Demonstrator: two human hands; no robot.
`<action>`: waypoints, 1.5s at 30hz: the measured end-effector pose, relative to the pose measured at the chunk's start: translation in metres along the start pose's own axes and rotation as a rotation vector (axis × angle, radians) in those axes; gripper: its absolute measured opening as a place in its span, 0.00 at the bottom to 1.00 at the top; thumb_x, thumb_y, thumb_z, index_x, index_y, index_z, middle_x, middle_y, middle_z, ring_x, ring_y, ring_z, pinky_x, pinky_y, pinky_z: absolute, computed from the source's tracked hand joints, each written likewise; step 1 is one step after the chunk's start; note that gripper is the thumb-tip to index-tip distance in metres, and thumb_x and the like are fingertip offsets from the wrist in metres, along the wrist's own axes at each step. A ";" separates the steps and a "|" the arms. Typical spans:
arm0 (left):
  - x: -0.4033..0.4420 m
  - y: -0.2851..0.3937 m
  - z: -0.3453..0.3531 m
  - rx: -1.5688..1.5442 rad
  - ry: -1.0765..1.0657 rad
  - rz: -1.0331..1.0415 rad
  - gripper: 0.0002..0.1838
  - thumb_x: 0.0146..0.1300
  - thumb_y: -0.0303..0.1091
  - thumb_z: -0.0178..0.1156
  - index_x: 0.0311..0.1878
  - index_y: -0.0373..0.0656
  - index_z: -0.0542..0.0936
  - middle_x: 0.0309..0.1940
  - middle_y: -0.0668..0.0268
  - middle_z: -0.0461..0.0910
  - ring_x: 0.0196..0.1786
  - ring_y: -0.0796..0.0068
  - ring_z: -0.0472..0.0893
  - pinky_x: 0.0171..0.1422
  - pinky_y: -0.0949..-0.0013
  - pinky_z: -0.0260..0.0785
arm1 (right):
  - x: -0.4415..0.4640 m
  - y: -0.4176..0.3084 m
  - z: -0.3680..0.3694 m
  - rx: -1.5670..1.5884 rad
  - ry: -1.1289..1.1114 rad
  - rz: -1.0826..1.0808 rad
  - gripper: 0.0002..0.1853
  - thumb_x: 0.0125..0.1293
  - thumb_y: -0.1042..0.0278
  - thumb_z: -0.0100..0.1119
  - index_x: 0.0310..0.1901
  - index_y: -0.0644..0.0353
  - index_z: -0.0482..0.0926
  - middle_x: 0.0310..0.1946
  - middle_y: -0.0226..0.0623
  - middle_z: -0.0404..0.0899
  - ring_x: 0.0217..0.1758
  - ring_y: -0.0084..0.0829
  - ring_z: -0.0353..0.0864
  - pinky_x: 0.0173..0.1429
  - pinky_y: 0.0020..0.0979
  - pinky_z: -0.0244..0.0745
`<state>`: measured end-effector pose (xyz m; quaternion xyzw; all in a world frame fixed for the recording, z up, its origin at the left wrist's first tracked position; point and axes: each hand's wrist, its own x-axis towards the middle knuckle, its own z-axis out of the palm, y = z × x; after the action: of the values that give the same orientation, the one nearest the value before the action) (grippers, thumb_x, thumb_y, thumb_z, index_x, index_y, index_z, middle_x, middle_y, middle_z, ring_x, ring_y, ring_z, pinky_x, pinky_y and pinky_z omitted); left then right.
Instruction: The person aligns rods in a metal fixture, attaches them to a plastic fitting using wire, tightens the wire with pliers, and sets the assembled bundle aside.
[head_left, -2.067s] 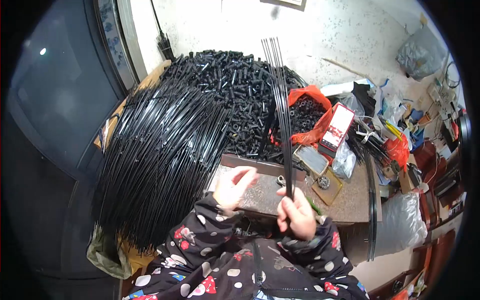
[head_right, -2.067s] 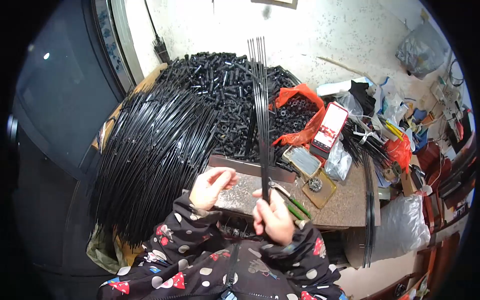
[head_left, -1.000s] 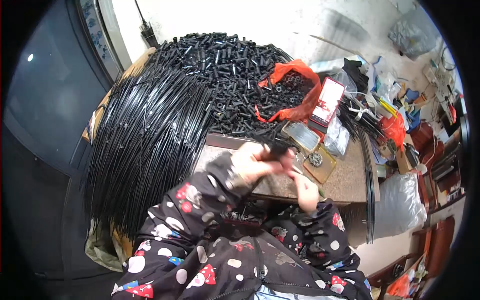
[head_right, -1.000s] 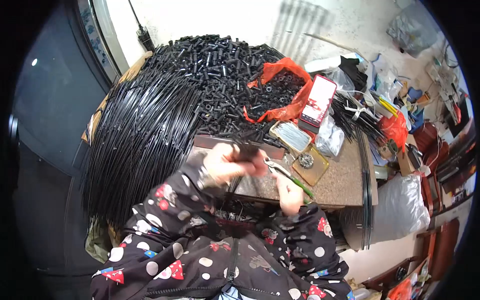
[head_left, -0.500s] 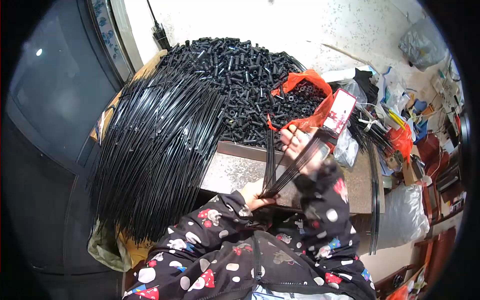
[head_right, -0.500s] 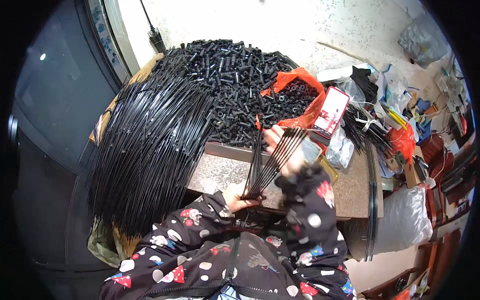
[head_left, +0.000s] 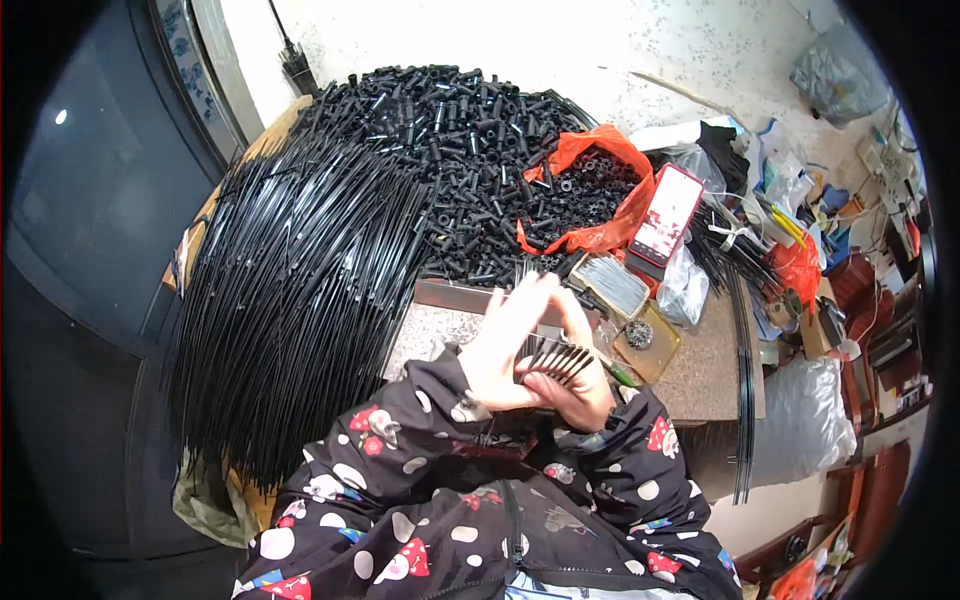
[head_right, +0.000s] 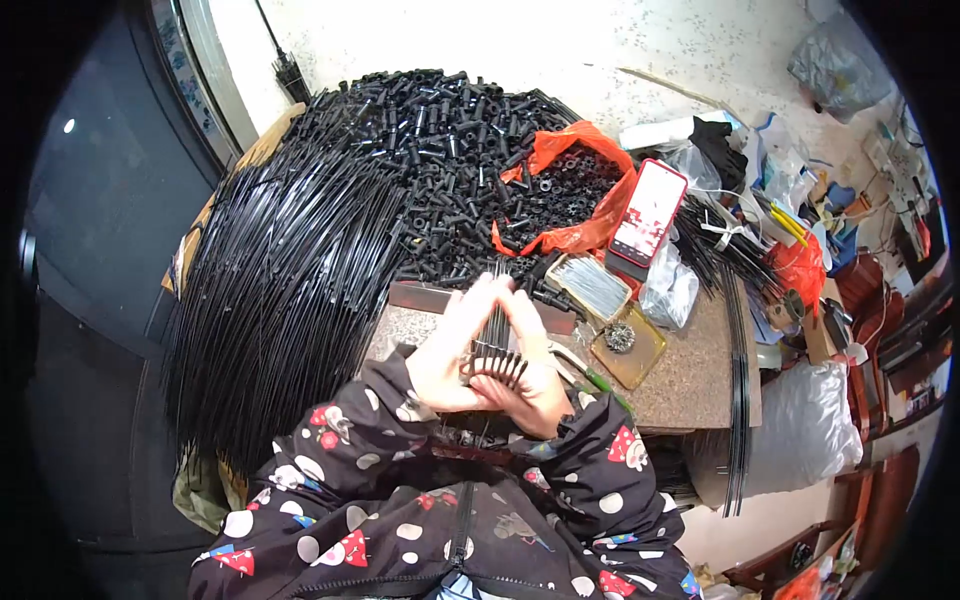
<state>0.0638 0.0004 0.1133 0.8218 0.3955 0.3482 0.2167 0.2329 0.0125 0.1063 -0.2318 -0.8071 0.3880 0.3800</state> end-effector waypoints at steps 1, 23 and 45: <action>0.006 -0.002 -0.004 -0.264 0.009 0.107 0.57 0.37 0.43 0.70 0.67 0.38 0.44 0.66 0.48 0.43 0.70 0.55 0.41 0.70 0.57 0.34 | -0.004 0.001 0.003 0.024 0.044 0.023 0.10 0.53 0.70 0.60 0.38 0.53 0.80 0.67 0.46 0.40 0.71 0.45 0.34 0.69 0.40 0.32; 0.018 -0.002 0.011 -0.693 -0.398 0.024 0.09 0.62 0.33 0.52 0.41 0.39 0.76 0.34 0.63 0.79 0.39 0.74 0.78 0.45 0.71 0.69 | -0.012 -0.044 -0.053 0.249 0.227 0.061 0.19 0.52 0.74 0.62 0.47 0.66 0.73 0.41 0.42 0.75 0.45 0.30 0.75 0.50 0.30 0.68; -0.018 -0.059 0.083 0.111 -0.519 0.519 0.16 0.46 0.40 0.57 0.41 0.51 0.76 0.60 0.64 0.65 0.65 0.65 0.60 0.65 0.45 0.46 | 0.003 0.133 -0.115 -0.896 0.445 0.208 0.14 0.52 0.68 0.58 0.40 0.61 0.75 0.34 0.41 0.72 0.42 0.41 0.69 0.48 0.35 0.66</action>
<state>0.0884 0.0144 0.0139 0.9661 0.1242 0.1497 0.1695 0.3330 0.1456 0.0480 -0.5282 -0.7664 -0.0192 0.3651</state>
